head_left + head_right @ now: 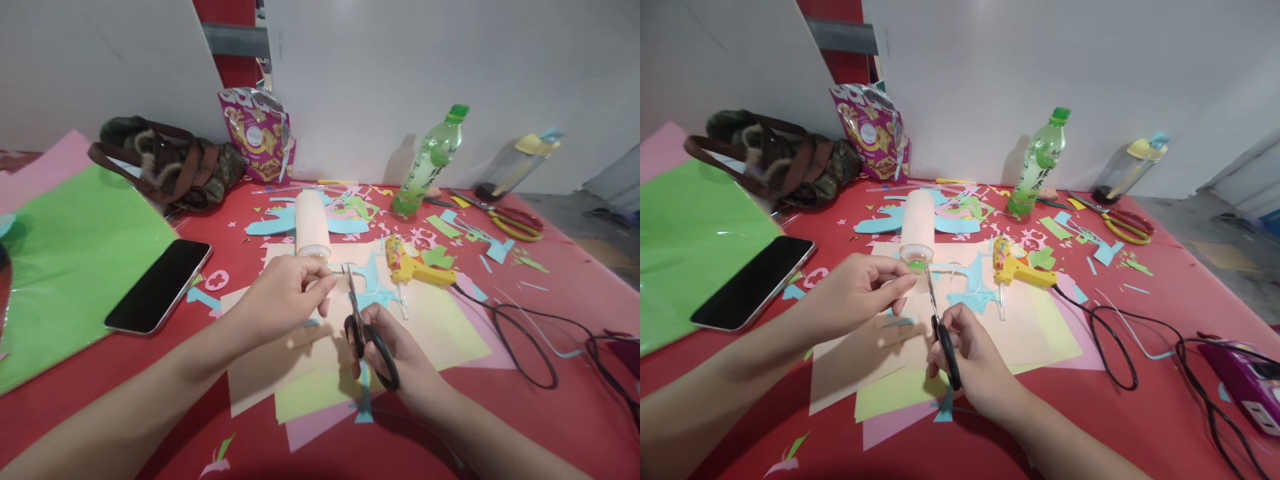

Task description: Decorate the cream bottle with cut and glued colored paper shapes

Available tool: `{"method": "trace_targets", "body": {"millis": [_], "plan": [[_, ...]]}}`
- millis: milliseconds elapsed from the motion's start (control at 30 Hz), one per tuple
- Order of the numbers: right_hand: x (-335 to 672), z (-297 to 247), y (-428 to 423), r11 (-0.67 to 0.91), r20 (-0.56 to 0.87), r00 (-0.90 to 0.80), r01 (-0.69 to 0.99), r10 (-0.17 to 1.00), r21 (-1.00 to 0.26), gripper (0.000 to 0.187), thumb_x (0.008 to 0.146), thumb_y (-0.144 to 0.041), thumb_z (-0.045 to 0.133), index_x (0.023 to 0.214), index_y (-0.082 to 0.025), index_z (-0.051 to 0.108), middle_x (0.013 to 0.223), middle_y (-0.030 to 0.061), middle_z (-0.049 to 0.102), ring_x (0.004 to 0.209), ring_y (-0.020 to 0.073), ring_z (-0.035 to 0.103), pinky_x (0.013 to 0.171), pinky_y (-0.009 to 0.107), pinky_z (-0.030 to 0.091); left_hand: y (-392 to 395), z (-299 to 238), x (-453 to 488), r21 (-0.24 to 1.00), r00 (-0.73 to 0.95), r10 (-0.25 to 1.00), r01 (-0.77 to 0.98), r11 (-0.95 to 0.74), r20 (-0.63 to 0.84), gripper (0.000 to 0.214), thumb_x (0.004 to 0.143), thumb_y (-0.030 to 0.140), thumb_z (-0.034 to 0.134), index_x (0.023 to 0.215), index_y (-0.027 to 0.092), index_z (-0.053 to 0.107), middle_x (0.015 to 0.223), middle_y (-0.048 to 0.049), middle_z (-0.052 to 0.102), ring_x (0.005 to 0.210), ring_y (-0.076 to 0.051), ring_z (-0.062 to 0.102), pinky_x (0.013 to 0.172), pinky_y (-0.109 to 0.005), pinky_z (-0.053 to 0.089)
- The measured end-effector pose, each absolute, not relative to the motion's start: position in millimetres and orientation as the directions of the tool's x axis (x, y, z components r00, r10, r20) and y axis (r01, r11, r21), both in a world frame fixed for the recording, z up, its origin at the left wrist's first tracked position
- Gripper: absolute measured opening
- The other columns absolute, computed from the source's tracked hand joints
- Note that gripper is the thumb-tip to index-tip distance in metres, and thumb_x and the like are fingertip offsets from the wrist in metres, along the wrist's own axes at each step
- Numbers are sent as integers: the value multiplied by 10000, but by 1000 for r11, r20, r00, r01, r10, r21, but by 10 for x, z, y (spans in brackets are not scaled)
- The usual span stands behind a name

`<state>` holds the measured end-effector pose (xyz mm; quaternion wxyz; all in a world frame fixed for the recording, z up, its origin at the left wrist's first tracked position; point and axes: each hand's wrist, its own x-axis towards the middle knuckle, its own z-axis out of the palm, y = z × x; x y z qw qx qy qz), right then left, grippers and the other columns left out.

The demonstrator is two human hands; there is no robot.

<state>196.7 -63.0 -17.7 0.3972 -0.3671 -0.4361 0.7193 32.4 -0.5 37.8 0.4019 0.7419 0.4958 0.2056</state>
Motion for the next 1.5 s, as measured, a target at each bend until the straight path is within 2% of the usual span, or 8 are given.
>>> {"method": "trace_targets", "body": {"millis": [300, 833, 1067, 1300, 1500], "plan": [[1960, -151, -621, -350, -253, -352, -247, 901, -903, 461, 582, -491, 663, 700, -212, 315, 626, -72, 462, 450, 55, 469, 457, 207, 381, -3, 386, 326, 789, 418, 901, 590, -174, -114, 279, 759, 278, 419, 538, 155, 535, 482, 27, 535, 406, -66, 406, 415, -190, 291], [1936, -124, -606, -337, -260, -304, -238, 917, -911, 467, 583, -437, 684, 643, -209, 281, 570, -82, 461, 385, 47, 457, 390, 181, 333, -14, 382, 321, 801, 405, 906, 579, -153, -120, 262, 759, 282, 433, 546, 157, 521, 485, 34, 533, 412, -64, 423, 419, -180, 303], [1958, -167, -604, -295, -235, -264, -217, 935, -931, 432, 626, -487, 632, 699, -215, 305, 607, -67, 456, 421, 49, 431, 437, 204, 340, -5, 392, 327, 824, 397, 909, 552, -125, -128, 261, 761, 295, 430, 556, 157, 512, 480, 32, 533, 390, -61, 402, 404, -182, 301], [1962, -208, -624, -223, -111, -382, -264, 918, -938, 419, 672, -562, 541, 816, -231, 330, 744, -24, 416, 623, 105, 466, 615, 272, 366, 2, 384, 317, 823, 392, 914, 549, -147, -99, 285, 761, 294, 425, 525, 155, 505, 486, 26, 535, 379, -54, 388, 393, -179, 289], [1953, -159, -633, -242, -118, -449, -229, 886, -943, 419, 679, -557, 540, 791, -224, 311, 730, -27, 405, 596, 92, 437, 575, 248, 333, -4, 385, 318, 807, 396, 913, 569, -156, -103, 311, 765, 298, 415, 505, 153, 504, 477, 23, 519, 382, -52, 357, 390, -180, 269]]}}
